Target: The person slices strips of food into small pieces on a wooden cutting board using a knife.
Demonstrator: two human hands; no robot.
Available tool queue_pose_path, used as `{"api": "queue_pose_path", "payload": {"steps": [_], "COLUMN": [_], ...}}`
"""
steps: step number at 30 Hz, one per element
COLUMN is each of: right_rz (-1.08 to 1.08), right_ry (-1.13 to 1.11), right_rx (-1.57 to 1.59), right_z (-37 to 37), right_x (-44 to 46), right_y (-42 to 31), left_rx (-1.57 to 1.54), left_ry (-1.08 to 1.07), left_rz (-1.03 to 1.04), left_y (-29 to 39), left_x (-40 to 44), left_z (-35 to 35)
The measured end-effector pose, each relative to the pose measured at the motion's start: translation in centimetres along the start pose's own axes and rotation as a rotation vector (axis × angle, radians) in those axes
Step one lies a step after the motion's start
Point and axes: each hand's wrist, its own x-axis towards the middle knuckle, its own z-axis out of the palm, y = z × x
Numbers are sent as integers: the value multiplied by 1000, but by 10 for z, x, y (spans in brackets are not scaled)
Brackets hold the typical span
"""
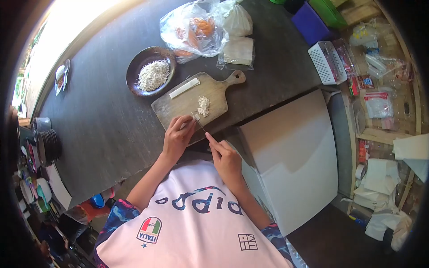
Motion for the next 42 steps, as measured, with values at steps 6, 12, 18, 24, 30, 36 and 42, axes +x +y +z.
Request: {"api": "queue_pose_path", "payload": {"steps": [6,12,18,24,30,36,42], "right_rz": [-53,-24,-50,-25,-55,-14,-54], "right_ry": [45,47,66,52,58,41,73], "right_rx": [-24,-23,-54,-31,-25,-24,-41], "right_z": [23,8,23,16,23,13,24], "right_x": [27,-2,18,0,19,1,18], "right_y": [5,10,7,8,6,6,5], "left_rx": [9,-11,5,-3,-3,-3,10], "left_ry": [-12,19,12,17,25,44,38], "left_rz": [0,2,24,22,17,28,32], "left_y": [-1,0,-2,0,-2,-1,-1], "left_x": [0,0,0,2,0,2,0], "left_z": [0,0,1,-1,2,1,2]}}
